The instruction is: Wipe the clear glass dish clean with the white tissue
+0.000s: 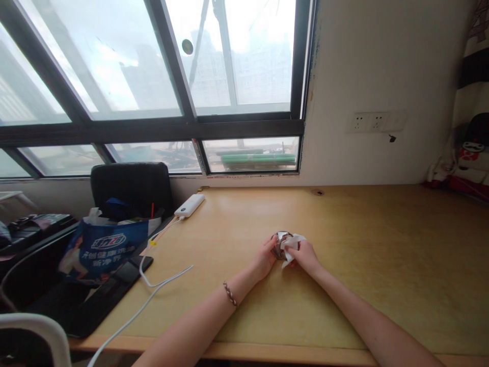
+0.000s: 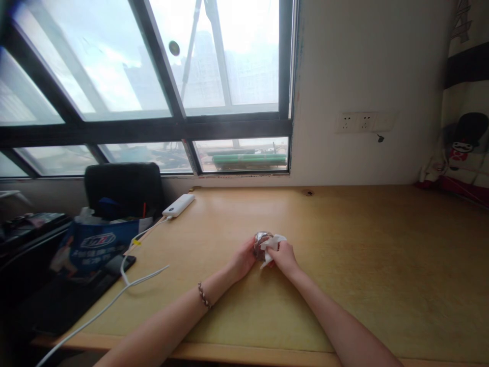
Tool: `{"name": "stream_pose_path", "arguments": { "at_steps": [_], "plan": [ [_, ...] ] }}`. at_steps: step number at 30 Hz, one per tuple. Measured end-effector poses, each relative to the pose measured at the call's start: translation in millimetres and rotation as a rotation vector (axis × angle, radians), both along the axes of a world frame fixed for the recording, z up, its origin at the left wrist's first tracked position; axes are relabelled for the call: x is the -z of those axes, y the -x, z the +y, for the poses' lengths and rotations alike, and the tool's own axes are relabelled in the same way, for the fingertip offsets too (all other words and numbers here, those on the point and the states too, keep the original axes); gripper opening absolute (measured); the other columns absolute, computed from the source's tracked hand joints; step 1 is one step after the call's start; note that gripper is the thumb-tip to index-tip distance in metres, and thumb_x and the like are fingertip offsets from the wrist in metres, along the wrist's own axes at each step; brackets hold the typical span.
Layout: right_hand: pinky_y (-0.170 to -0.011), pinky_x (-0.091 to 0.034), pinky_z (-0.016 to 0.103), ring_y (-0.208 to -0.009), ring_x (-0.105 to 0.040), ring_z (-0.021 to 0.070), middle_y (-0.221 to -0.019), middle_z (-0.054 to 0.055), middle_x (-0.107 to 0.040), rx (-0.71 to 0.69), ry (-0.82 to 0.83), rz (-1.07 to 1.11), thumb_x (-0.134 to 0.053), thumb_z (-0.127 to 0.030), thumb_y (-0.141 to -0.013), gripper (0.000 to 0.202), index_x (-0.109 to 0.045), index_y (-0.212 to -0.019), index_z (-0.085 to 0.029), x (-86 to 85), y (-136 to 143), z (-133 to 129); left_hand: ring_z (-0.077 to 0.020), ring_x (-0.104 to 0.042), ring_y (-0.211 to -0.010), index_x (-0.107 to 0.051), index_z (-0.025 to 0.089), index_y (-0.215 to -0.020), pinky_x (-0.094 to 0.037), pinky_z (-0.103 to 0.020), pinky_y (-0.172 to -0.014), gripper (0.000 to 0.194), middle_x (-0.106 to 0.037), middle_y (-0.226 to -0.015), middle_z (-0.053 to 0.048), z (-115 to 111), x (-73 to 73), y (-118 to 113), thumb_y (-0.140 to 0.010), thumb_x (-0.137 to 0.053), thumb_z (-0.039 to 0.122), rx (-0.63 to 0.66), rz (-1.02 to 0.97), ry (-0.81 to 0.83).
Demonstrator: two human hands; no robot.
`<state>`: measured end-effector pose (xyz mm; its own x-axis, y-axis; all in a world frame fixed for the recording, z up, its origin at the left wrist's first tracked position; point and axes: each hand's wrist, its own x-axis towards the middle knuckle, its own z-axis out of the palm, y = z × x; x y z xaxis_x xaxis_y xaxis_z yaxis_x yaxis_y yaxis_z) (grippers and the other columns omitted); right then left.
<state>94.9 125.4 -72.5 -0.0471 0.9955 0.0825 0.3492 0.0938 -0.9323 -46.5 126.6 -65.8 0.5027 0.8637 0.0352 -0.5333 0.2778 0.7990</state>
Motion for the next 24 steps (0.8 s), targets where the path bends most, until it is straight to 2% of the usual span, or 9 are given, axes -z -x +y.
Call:
{"name": "stream_pose_path", "arguments": {
  "at_steps": [3, 7, 10, 12, 15, 19, 24],
  "plan": [
    [-0.032, -0.039, 0.023, -0.033, -0.052, 0.0159, -0.041, 0.002, -0.055, -0.011, 0.026, 0.057, -0.047, -0.039, -0.074, 0.029, -0.058, -0.062, -0.015, 0.6, 4, -5, -0.0213, -0.059, -0.068, -0.057, 0.009, -0.098, -0.045, -0.034, -0.064, 0.043, -0.063, -0.084, -0.012, -3, -2.2, -1, -0.079, -0.043, 0.046, 0.052, 0.051, -0.05],
    [-0.024, -0.03, 0.022, -0.025, -0.044, 0.0141, -0.033, 0.0, -0.049, 0.074, 0.015, 0.107, -0.04, -0.049, -0.078, 0.042, -0.058, -0.06, -0.016, -1.1, 7, -12, -0.0231, -0.058, -0.08, -0.057, 0.01, -0.099, -0.045, -0.034, -0.07, 0.044, -0.061, -0.094, -0.013, -4, -3.6, -2, -0.077, -0.046, 0.047, 0.026, 0.043, -0.057],
    [-0.022, -0.028, 0.021, -0.022, -0.04, 0.0127, -0.029, -0.001, -0.046, 0.097, 0.069, 0.181, -0.038, -0.054, -0.077, 0.047, -0.057, -0.058, -0.016, -2.7, 6, -11, -0.0239, -0.057, -0.087, -0.055, 0.012, -0.103, -0.043, -0.034, -0.076, 0.043, -0.06, -0.1, -0.013, -5, -4.2, -3, -0.068, -0.062, 0.037, 0.025, 0.068, -0.119],
    [-0.021, -0.026, 0.02, -0.02, -0.038, 0.0116, -0.026, -0.001, -0.042, 0.107, 0.113, 0.222, -0.035, -0.058, -0.076, 0.052, -0.055, -0.053, -0.016, -3.5, 5, -8, -0.025, -0.056, -0.089, -0.053, 0.014, -0.107, -0.042, -0.035, -0.079, 0.051, -0.059, -0.102, -0.012, -6, -4.1, -4, -0.061, -0.07, 0.027, 0.043, 0.095, -0.168],
    [-0.02, -0.023, 0.019, -0.02, -0.038, 0.0112, -0.028, 0.0, -0.043, 0.096, 0.162, 0.246, -0.03, -0.061, -0.076, 0.058, -0.053, -0.048, -0.016, -4.1, 3, -5, -0.025, -0.057, -0.086, -0.053, 0.012, -0.108, -0.042, -0.036, -0.079, 0.05, -0.06, -0.098, -0.012, -5, -2.0, -4, -0.062, -0.069, 0.022, 0.024, 0.109, -0.161],
    [-0.021, -0.024, 0.019, -0.02, -0.038, 0.0108, -0.028, 0.001, -0.044, 0.036, 0.143, 0.177, -0.033, -0.057, -0.077, 0.058, -0.047, -0.038, -0.017, -4.5, 4, -8, -0.0228, -0.057, -0.087, -0.053, 0.012, -0.107, -0.042, -0.034, -0.078, 0.043, -0.061, -0.096, -0.012, -2, 0.3, -2, -0.068, -0.064, 0.027, -0.042, 0.061, -0.038],
    [-0.029, -0.031, 0.02, -0.028, -0.044, 0.0123, -0.033, 0.0, -0.048, 0.065, -0.023, 0.008, -0.047, -0.043, -0.075, 0.038, -0.054, -0.048, -0.017, -7.3, 2, -10, -0.0247, -0.054, -0.093, -0.056, 0.011, -0.102, -0.041, -0.034, -0.08, 0.037, -0.059, -0.101, -0.013, -3, -1.9, -1, -0.069, -0.063, 0.028, -0.029, 0.043, -0.023]
  ]
}}
